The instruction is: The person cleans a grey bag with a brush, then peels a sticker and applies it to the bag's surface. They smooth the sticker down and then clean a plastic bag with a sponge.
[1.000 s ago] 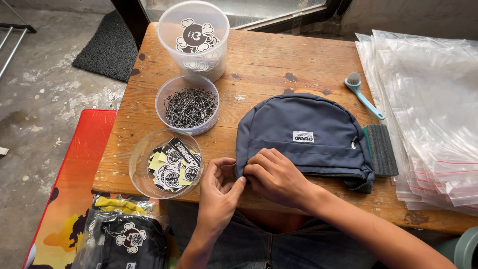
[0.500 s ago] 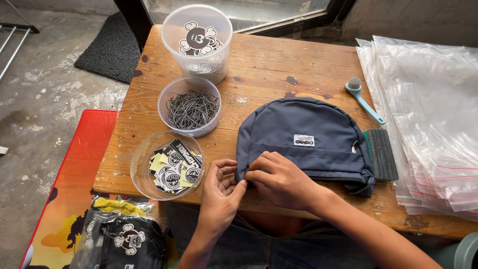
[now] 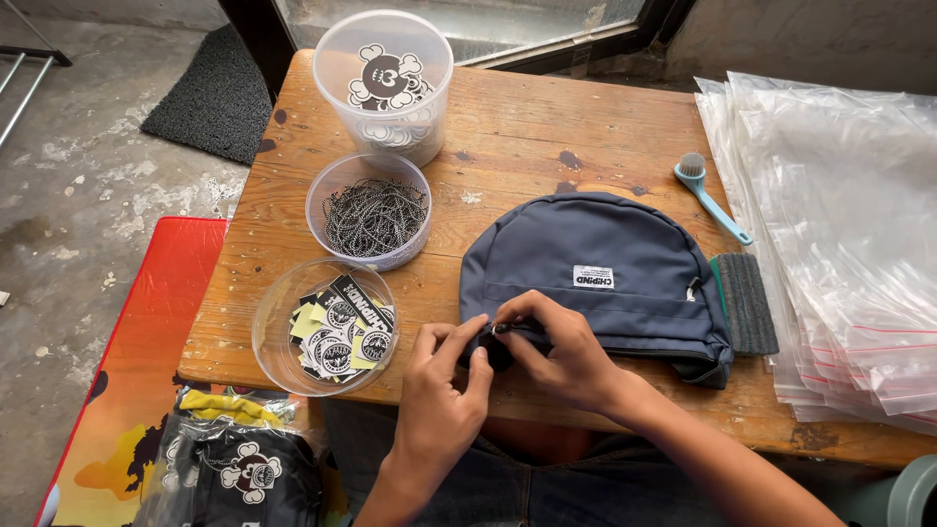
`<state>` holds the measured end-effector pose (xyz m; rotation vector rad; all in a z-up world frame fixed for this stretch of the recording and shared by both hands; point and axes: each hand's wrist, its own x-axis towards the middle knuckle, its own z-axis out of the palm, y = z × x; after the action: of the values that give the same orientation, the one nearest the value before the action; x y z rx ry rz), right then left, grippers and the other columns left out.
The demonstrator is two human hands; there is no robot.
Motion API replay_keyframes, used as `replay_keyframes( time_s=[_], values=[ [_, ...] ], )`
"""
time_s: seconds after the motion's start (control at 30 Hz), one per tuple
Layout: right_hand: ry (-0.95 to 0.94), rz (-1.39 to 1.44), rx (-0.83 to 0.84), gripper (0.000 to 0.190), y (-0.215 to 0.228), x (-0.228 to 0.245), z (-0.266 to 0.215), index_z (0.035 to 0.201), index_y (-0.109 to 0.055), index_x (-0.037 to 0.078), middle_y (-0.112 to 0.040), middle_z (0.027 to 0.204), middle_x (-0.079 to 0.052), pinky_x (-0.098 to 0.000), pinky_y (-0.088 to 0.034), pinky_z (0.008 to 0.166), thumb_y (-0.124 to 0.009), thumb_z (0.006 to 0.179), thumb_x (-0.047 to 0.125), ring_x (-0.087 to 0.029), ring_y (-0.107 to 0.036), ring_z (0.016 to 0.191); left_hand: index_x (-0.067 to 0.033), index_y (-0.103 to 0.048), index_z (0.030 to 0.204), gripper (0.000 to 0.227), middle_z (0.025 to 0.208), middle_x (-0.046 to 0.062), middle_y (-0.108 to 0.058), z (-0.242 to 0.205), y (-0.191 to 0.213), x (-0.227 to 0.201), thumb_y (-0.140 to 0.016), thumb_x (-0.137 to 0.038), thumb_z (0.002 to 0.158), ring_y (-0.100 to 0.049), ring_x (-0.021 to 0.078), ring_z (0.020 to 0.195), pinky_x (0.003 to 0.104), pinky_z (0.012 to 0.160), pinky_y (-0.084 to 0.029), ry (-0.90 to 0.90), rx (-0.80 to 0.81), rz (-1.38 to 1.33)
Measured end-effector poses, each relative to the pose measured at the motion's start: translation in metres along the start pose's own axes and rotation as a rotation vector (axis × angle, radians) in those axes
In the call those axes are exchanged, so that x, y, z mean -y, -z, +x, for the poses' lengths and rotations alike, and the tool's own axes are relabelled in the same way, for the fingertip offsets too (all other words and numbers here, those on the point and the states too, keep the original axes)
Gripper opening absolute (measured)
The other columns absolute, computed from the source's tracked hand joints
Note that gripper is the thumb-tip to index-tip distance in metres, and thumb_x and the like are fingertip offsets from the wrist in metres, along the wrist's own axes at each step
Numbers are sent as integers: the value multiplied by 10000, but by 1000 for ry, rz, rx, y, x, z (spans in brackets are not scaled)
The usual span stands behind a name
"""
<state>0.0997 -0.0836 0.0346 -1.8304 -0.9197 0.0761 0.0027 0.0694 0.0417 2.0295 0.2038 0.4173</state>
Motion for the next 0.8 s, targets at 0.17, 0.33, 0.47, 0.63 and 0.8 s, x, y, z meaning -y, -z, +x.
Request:
replay_keyframes(
  time_s=[0.17,0.33,0.47,0.63,0.8],
  values=[
    [-43,-57,-7,125,-4,-2,0,1009,-616,78,-679,923,-34,-280,-527,787,-685,905,81,-150,-651,827,-98,-687,1227,349,979,115,-567,-1,-2,7,-601,-152,894,-636,270,895,391,797,-534,-80,13,186],
    [-50,-92,97,107,-2,-2,4,976,-607,86,-624,867,-39,-309,-481,722,-685,904,83,-175,-573,750,-75,-685,1195,344,1038,152,-535,-1,0,9,-620,-124,861,-519,308,916,435,818,-482,-219,5,355],
    [-30,-105,153,99,1,0,6,960,-585,84,-623,837,-33,-314,-473,709,-673,929,116,-176,-564,731,-103,-657,1070,252,1136,143,-542,0,2,12,-623,-106,821,-519,308,979,418,902,-459,-254,-29,263],
    [29,-151,215,86,4,12,6,979,-592,61,-649,913,-83,-331,-505,803,-643,916,87,-231,-626,853,-132,-682,960,134,1101,154,-573,-1,4,11,-617,-152,845,-498,336,979,454,901,-436,-311,-54,404],
    [218,-216,310,103,10,29,10,909,-555,41,-586,911,-86,-361,-478,770,-651,877,60,-270,-513,840,-117,-678,975,139,1162,184,-568,-7,2,8,-606,-183,876,-508,365,1021,486,889,-426,-323,-48,522]
  ],
)
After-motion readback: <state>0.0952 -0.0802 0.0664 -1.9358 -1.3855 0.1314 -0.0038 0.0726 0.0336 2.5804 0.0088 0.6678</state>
